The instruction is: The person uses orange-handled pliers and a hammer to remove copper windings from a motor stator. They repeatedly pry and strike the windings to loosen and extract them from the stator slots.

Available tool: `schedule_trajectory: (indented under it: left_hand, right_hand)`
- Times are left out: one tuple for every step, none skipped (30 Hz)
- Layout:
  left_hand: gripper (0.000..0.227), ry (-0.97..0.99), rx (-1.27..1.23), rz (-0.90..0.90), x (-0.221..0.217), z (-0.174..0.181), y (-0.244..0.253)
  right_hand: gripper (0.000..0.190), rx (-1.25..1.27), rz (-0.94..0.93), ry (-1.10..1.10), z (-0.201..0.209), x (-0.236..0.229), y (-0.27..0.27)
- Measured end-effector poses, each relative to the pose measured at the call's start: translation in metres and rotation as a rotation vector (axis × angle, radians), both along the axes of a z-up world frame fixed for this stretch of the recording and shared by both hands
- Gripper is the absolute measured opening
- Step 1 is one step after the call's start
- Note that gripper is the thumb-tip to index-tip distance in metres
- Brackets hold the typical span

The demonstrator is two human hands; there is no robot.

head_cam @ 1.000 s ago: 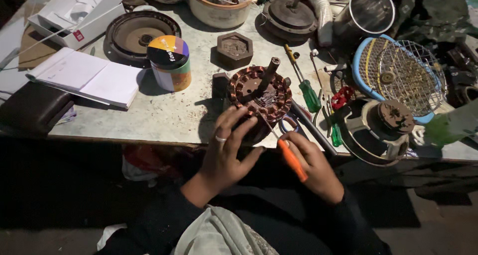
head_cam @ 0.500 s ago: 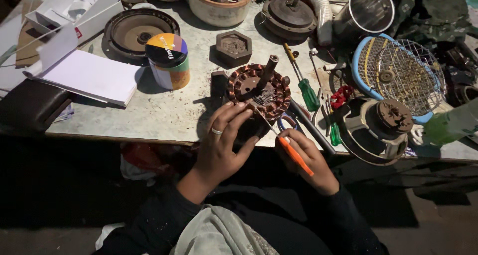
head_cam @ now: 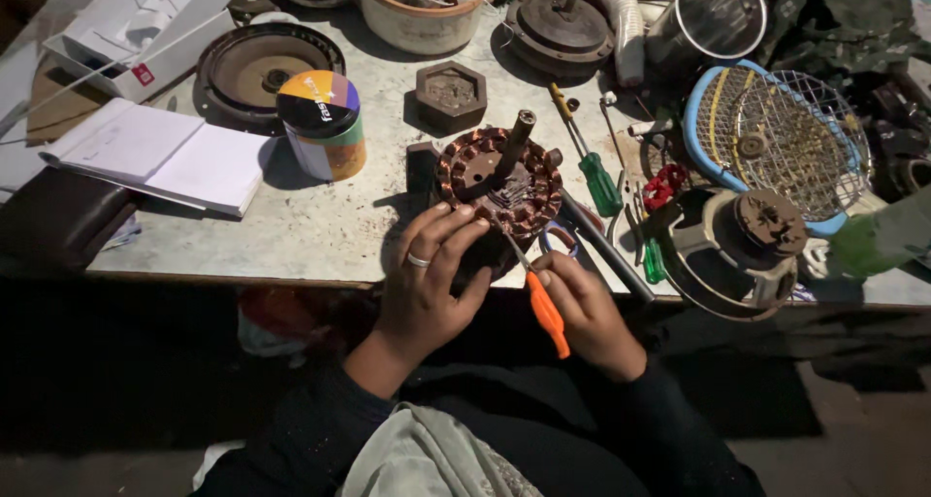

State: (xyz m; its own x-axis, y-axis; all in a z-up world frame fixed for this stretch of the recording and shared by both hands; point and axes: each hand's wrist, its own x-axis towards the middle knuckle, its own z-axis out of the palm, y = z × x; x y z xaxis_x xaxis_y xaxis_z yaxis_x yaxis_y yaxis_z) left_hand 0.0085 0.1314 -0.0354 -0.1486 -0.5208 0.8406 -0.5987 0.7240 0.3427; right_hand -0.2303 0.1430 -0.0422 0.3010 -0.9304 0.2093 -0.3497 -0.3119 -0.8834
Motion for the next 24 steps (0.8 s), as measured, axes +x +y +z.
schedule_trajectory:
  left_hand:
    - [0.056,-0.003,-0.006,0.009,0.0,-0.001,0.001]
    - [0.055,-0.003,-0.001,0.004,0.0,-0.002,0.002]
    - [0.055,-0.003,0.001,0.0,0.0,-0.002,0.001]
    - [0.054,-0.002,0.003,-0.004,0.0,-0.002,0.0]
    - [0.054,0.002,0.002,-0.01,0.0,-0.002,-0.001]
    - [0.054,0.006,0.001,-0.016,0.0,-0.002,-0.003]
    - [0.054,0.011,0.003,-0.025,0.0,-0.002,-0.003]
    - [0.054,0.021,0.006,-0.027,0.0,-0.003,-0.002]
    - [0.054,0.032,0.011,-0.03,0.0,-0.003,0.001]
    - [0.055,0.042,0.016,-0.033,-0.001,-0.004,0.003]
    - [0.06,0.043,-0.015,-0.089,-0.002,-0.004,0.005]
    - [0.065,0.045,-0.046,-0.146,-0.004,-0.004,0.009]
    - [0.071,0.044,-0.081,-0.202,-0.006,-0.003,0.011]
    - [0.071,-0.021,-0.09,-0.276,-0.009,-0.002,0.013]
    - [0.072,-0.084,-0.095,-0.349,-0.013,-0.003,0.017]
    - [0.072,-0.148,-0.099,-0.421,-0.018,-0.004,0.02]
    - [0.076,-0.184,-0.081,-0.416,-0.023,-0.006,0.021]
    - [0.081,-0.219,-0.063,-0.411,-0.027,-0.008,0.021]
    - [0.085,-0.255,-0.049,-0.404,-0.031,-0.01,0.02]
    - [0.086,-0.247,-0.056,-0.398,-0.035,-0.011,0.02]
    - [0.087,-0.244,-0.067,-0.394,-0.037,-0.012,0.018]
    - [0.088,-0.24,-0.078,-0.39,-0.039,-0.012,0.017]
    - [0.087,-0.222,-0.095,-0.384,-0.04,-0.013,0.016]
    - [0.086,-0.204,-0.111,-0.377,-0.041,-0.015,0.016]
  right_hand:
    - [0.019,0.039,0.018,-0.066,0.001,0.0,0.0]
    - [0.02,0.099,0.025,-0.123,0.001,-0.001,0.001]
    - [0.021,0.157,0.033,-0.178,0.001,-0.002,0.001]
    - [0.022,0.215,0.041,-0.233,0.0,-0.002,0.0]
    - [0.022,0.252,0.031,-0.274,-0.001,-0.002,0.0]
    - [0.022,0.29,0.022,-0.314,-0.004,-0.001,0.001]
    - [0.022,0.33,0.01,-0.355,-0.008,-0.001,0.003]
    - [0.022,0.377,0.034,-0.446,-0.012,-0.001,0.005]
    - [0.022,0.425,0.057,-0.537,-0.016,0.0,0.007]
    - [0.022,0.473,0.08,-0.629,-0.02,0.0,0.01]
    - [0.022,0.46,0.108,-0.674,-0.023,0.001,0.01]
    - [0.022,0.447,0.136,-0.719,-0.026,0.002,0.01]
    - [0.022,0.43,0.167,-0.763,-0.028,0.002,0.007]
    - [0.025,0.419,0.13,-0.739,-0.029,0.002,0.005]
    - [0.029,0.414,0.093,-0.714,-0.032,0.002,0.005]
    - [0.034,0.408,0.056,-0.688,-0.034,0.001,0.006]
    - [0.041,0.39,0.141,-0.728,-0.036,-0.002,0.008]
    - [0.05,0.372,0.227,-0.768,-0.039,-0.005,0.01]
    - [0.06,0.35,0.317,-0.806,-0.041,-0.008,0.01]
    - [0.067,0.38,0.284,-0.79,-0.043,-0.011,0.011]
    - [0.073,0.404,0.252,-0.776,-0.044,-0.014,0.01]
    - [0.08,0.428,0.219,-0.762,-0.046,-0.018,0.008]
    - [0.081,0.464,0.208,-0.712,-0.047,-0.021,0.007]
    - [0.081,0.499,0.196,-0.661,-0.048,-0.025,0.005]
